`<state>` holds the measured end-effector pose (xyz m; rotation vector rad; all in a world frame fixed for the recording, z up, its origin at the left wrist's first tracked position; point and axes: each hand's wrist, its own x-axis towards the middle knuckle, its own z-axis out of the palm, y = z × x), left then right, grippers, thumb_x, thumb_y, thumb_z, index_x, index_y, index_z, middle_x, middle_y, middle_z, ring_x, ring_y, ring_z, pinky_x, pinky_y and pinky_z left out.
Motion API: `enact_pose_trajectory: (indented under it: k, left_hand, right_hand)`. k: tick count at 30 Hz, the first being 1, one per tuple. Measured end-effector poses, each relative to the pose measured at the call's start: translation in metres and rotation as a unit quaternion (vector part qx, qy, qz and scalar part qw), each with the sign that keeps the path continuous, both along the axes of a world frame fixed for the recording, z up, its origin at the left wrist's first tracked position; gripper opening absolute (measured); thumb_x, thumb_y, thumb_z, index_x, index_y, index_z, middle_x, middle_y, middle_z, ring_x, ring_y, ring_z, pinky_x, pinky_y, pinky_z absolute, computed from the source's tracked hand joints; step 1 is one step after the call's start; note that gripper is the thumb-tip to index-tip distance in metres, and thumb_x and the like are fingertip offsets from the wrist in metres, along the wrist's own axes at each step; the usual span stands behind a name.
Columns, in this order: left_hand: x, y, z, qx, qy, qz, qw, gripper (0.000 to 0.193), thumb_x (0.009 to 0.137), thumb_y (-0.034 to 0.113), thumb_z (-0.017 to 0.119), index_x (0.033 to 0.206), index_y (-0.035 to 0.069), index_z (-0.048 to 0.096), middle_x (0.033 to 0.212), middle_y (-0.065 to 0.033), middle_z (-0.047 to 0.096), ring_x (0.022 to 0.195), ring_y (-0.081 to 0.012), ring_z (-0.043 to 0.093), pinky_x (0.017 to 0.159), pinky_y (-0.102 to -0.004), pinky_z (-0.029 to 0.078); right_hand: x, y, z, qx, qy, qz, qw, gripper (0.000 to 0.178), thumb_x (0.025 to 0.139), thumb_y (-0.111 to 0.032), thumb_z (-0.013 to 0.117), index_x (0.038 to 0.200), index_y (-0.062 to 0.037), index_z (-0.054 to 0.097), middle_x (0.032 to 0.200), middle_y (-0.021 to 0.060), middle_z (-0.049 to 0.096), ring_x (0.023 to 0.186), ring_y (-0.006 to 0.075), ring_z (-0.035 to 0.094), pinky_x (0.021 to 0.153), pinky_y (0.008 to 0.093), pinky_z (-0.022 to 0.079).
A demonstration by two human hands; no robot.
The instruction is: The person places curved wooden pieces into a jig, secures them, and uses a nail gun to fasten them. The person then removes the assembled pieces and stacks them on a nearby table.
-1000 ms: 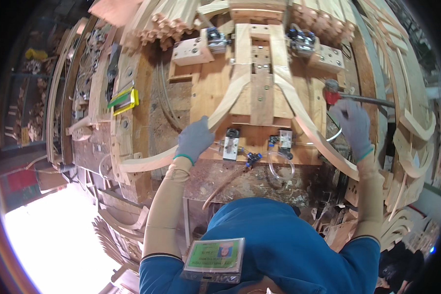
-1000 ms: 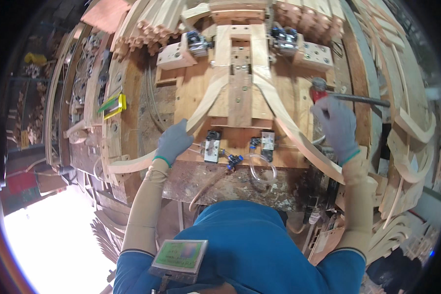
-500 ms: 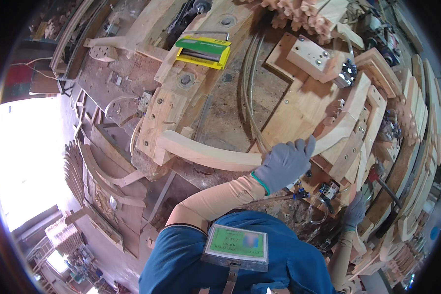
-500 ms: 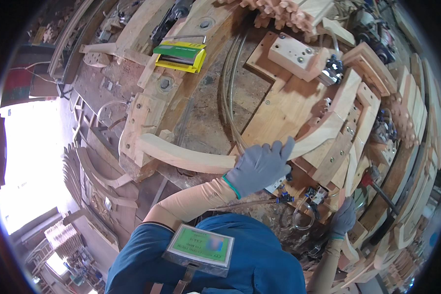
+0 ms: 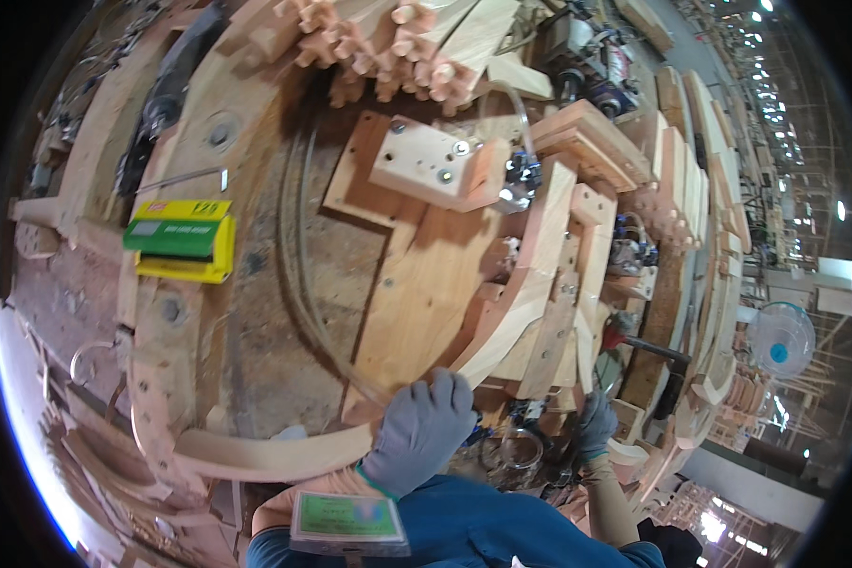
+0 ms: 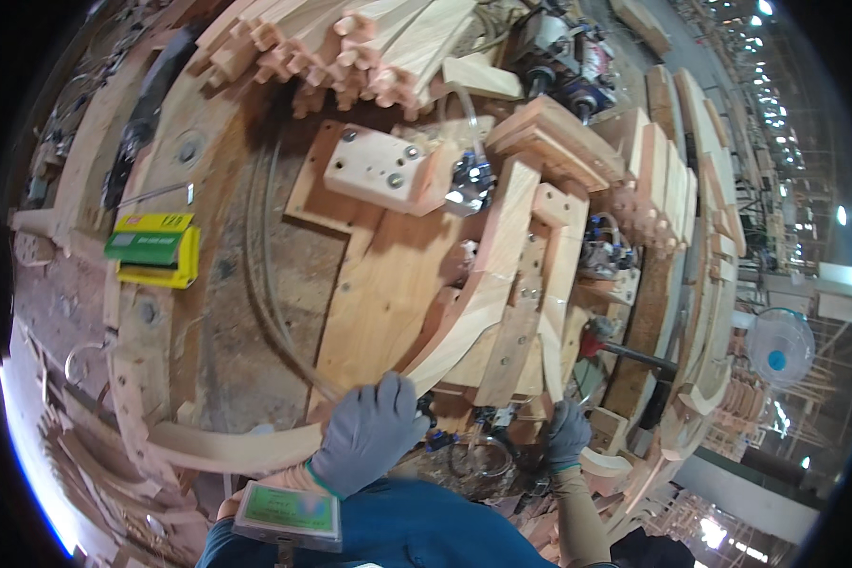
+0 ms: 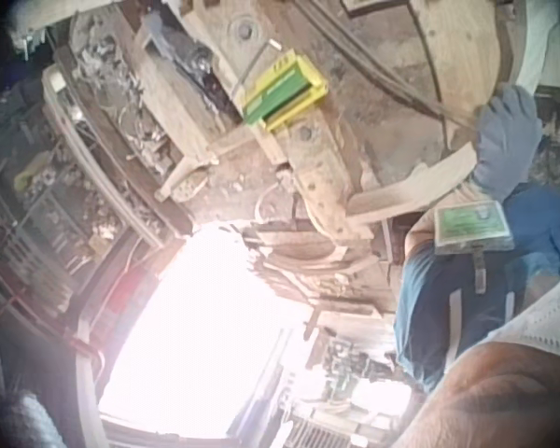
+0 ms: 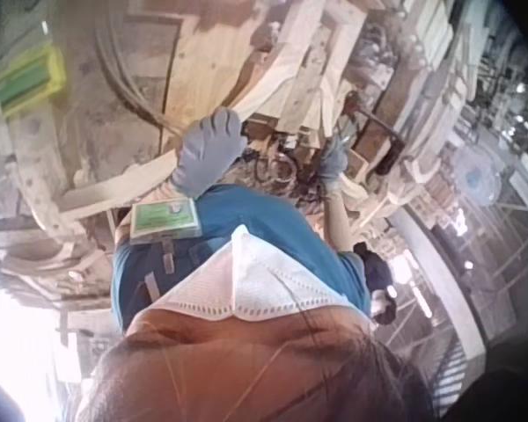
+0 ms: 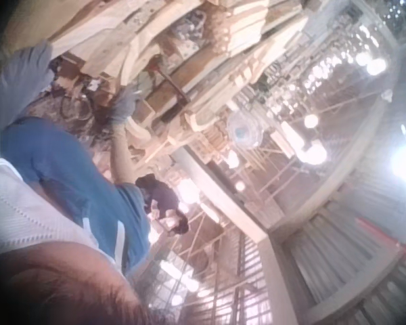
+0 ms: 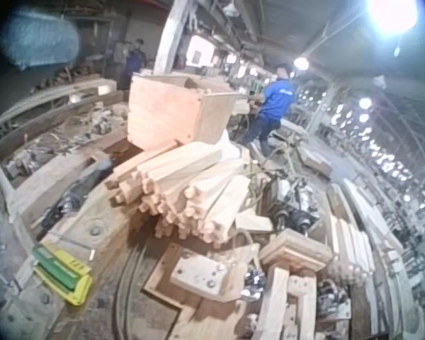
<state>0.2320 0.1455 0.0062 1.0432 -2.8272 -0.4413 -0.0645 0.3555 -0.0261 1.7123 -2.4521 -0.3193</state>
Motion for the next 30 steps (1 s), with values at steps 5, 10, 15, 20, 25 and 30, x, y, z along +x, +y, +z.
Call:
enact_pose_trajectory:
  k: [5,10,15,20,25,30]
  left_hand:
    - [0.002,-0.004,0.001,0.030,-0.012,-0.029,0.999,0.053,0.077,0.043,0.063,0.101,-0.003,0.053,0.093,-0.0117,0.052,0.067,-0.0184,0.052,0.058,-0.0299,0.041]
    - [0.004,-0.005,-0.001,0.025,-0.016,-0.043,0.999,0.052,0.078,0.042,0.061,0.101,-0.004,0.053,0.094,-0.0142,0.054,0.068,-0.0196,0.053,0.058,-0.0292,0.040]
    - [0.004,-0.006,0.000,0.036,-0.033,-0.045,0.998,0.061,0.076,0.047,0.064,0.104,-0.005,0.052,0.097,-0.0152,0.054,0.073,-0.0211,0.054,0.060,-0.0298,0.042]
    - [0.002,-0.005,0.002,0.019,-0.036,-0.042,0.998,0.060,0.075,0.048,0.064,0.103,-0.004,0.052,0.096,-0.0145,0.054,0.071,-0.0205,0.053,0.060,-0.0292,0.042]
    - [-0.003,-0.006,0.011,-0.025,-0.071,-0.044,0.996,0.036,0.079,0.028,0.060,0.098,-0.001,0.053,0.086,-0.0080,0.052,0.066,-0.0144,0.052,0.058,-0.0264,0.042]
    - [-0.002,0.001,0.000,-0.119,-0.044,-0.026,0.992,0.022,0.076,0.016,0.055,0.094,0.003,0.052,0.076,-0.0015,0.047,0.062,-0.0102,0.051,0.054,-0.0248,0.040]
  right_hand:
    - [0.002,0.000,0.006,0.005,-0.051,-0.037,0.998,0.012,0.090,-0.016,0.044,0.092,-0.0058,0.050,0.082,0.0130,0.056,0.068,0.0324,0.056,0.057,0.0419,0.043]
    - [0.011,-0.013,0.009,-0.012,-0.076,-0.041,0.996,0.018,0.093,-0.018,0.038,0.091,-0.0050,0.050,0.081,0.0140,0.055,0.066,0.0352,0.053,0.058,0.0429,0.042]
    - [0.010,-0.010,0.010,-0.021,-0.108,-0.082,0.991,0.020,0.094,-0.020,0.037,0.088,-0.0057,0.050,0.076,0.0152,0.053,0.066,0.0360,0.053,0.059,0.0443,0.041]
    - [0.008,-0.006,0.008,-0.019,-0.100,-0.082,0.991,0.020,0.094,-0.020,0.037,0.086,-0.0061,0.049,0.074,0.0161,0.052,0.066,0.0366,0.052,0.058,0.0448,0.040]
    - [0.007,-0.008,0.007,-0.015,-0.026,0.004,1.000,0.019,0.093,-0.020,0.040,0.086,-0.0065,0.051,0.077,0.0118,0.056,0.066,0.0320,0.055,0.056,0.0418,0.042]
    - [-0.003,0.008,-0.003,-0.023,0.053,0.031,0.998,0.017,0.092,-0.018,0.043,0.094,-0.0063,0.055,0.082,0.0096,0.059,0.066,0.0284,0.057,0.054,0.0392,0.043]
